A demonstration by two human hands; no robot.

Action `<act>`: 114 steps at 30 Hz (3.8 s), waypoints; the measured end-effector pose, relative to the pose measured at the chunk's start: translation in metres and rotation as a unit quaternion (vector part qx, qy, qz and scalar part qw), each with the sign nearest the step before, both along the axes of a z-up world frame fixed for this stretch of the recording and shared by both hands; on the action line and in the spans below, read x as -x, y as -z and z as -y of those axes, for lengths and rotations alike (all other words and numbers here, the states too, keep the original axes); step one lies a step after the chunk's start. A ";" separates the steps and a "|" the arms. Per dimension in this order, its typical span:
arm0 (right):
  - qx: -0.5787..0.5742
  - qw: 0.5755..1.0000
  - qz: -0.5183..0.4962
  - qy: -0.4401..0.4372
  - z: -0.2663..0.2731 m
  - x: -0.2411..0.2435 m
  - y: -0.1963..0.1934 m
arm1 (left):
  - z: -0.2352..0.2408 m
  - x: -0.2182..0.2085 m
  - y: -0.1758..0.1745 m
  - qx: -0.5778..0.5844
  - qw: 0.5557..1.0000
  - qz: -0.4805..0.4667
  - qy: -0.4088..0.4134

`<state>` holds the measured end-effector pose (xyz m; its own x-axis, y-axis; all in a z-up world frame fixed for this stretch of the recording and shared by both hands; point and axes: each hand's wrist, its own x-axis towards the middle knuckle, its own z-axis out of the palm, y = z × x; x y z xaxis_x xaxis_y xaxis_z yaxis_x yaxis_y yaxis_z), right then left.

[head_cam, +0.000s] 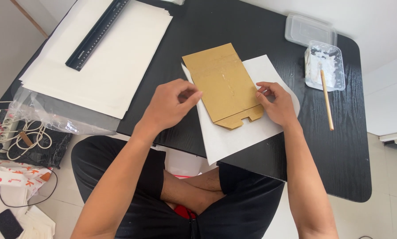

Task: The person aligns a sheet of white paper on a stack using a ruler, then places a cardboard template on top. They fold the paper over the template's edges and press it down to create creases.

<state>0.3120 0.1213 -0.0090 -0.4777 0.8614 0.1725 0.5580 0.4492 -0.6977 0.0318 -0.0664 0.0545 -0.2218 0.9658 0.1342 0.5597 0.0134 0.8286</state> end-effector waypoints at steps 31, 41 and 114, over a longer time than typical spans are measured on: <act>-0.001 1.000 0.030 0.001 0.002 0.001 -0.004 | -0.077 -0.033 0.096 0.003 0.956 -0.249 0.153; -0.100 0.932 0.294 0.189 -0.018 -0.027 0.001 | -0.073 -0.034 0.093 0.006 0.959 -0.242 0.148; -0.111 0.961 0.167 -0.193 0.145 0.039 -0.046 | -0.080 -0.039 0.114 -0.037 0.921 -0.352 0.159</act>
<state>0.2735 -0.0234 0.0367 -0.8149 0.5685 0.1134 0.4956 0.7847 -0.3723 0.0705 0.0138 -0.0594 0.2391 0.9491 0.2051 0.9247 -0.2870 0.2501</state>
